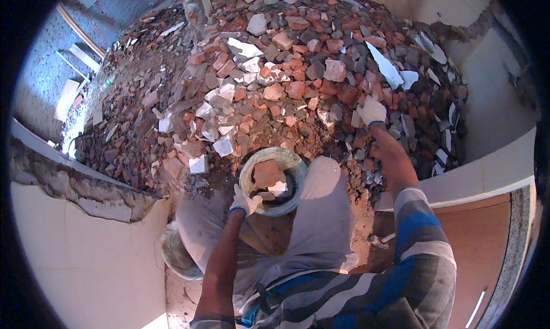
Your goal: The person sits on the floor and uses gloved hands to pick up broken tiles and bricks from a pile of rubble, placing them into two buckets. The person repeatedly reaches for debris and transfers it into the buckets.
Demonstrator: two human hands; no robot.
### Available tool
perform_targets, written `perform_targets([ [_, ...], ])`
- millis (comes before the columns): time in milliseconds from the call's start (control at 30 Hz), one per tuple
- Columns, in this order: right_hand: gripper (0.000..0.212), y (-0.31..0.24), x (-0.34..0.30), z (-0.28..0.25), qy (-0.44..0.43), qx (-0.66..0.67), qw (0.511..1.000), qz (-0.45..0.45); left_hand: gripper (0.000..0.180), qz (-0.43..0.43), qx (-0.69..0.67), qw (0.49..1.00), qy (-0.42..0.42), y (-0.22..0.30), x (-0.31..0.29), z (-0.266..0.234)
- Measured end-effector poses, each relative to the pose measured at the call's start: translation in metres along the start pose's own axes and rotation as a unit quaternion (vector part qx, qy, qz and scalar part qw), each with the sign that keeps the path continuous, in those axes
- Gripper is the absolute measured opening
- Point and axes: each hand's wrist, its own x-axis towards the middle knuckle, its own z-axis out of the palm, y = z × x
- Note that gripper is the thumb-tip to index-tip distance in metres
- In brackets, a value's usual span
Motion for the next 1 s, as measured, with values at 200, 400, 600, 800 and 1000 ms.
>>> perform_targets([
  [200, 0.060, 0.011, -0.012, -0.030, 0.043, 0.153, 0.985, 0.074, 0.132, 0.095, -0.048, 0.993, 0.050, -0.001, -0.003, 0.002],
  [400, 0.061, -0.033, -0.056, -0.064, -0.163, 0.521, 0.835, 0.072, 0.133, 0.002, -0.009, 1.000, -0.003, 0.004, -0.006, -0.002],
  [600, 0.043, -0.117, -0.109, -0.116, -0.408, 0.564, 0.713, -0.076, 0.127, 0.028, -0.041, 0.999, 0.000, -0.002, 0.000, 0.002],
  [800, 0.055, -0.194, -0.154, -0.115, -0.500, 0.380, 0.692, -0.356, 0.111, 0.107, 0.021, 0.994, -0.030, -0.030, 0.033, 0.017],
  [1000, 0.061, -0.215, -0.177, -0.075, -0.363, 0.304, 0.791, -0.388, 0.110, 0.052, -0.047, 0.998, 0.001, -0.023, 0.026, 0.014],
])
